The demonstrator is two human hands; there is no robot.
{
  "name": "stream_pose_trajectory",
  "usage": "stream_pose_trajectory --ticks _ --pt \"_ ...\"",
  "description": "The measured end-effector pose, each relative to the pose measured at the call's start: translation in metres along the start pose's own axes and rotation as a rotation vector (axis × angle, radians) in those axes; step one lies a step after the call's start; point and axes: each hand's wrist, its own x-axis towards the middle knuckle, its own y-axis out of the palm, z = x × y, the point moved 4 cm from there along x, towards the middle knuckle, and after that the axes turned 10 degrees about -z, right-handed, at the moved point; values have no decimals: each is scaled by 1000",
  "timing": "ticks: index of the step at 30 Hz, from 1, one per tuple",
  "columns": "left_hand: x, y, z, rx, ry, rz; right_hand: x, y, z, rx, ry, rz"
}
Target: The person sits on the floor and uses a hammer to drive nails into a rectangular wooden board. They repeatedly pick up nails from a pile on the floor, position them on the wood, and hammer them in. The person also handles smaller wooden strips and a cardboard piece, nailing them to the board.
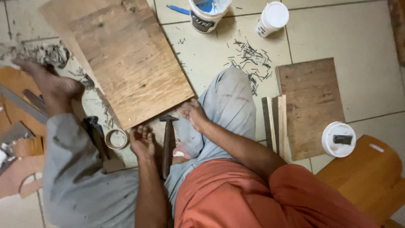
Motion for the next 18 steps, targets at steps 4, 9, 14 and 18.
stream_pose_trajectory --ticks 4,9,14,18 --pt "-9 7 6 184 -79 49 -15 -9 1 -319 -51 -37" --pt "-16 10 4 277 -51 -35 2 -15 36 -486 -569 -7" --pt "-8 4 0 196 -50 79 49 -18 51 -755 -695 -107" --pt "-11 -3 -9 712 217 131 62 9 38 -641 -539 87"
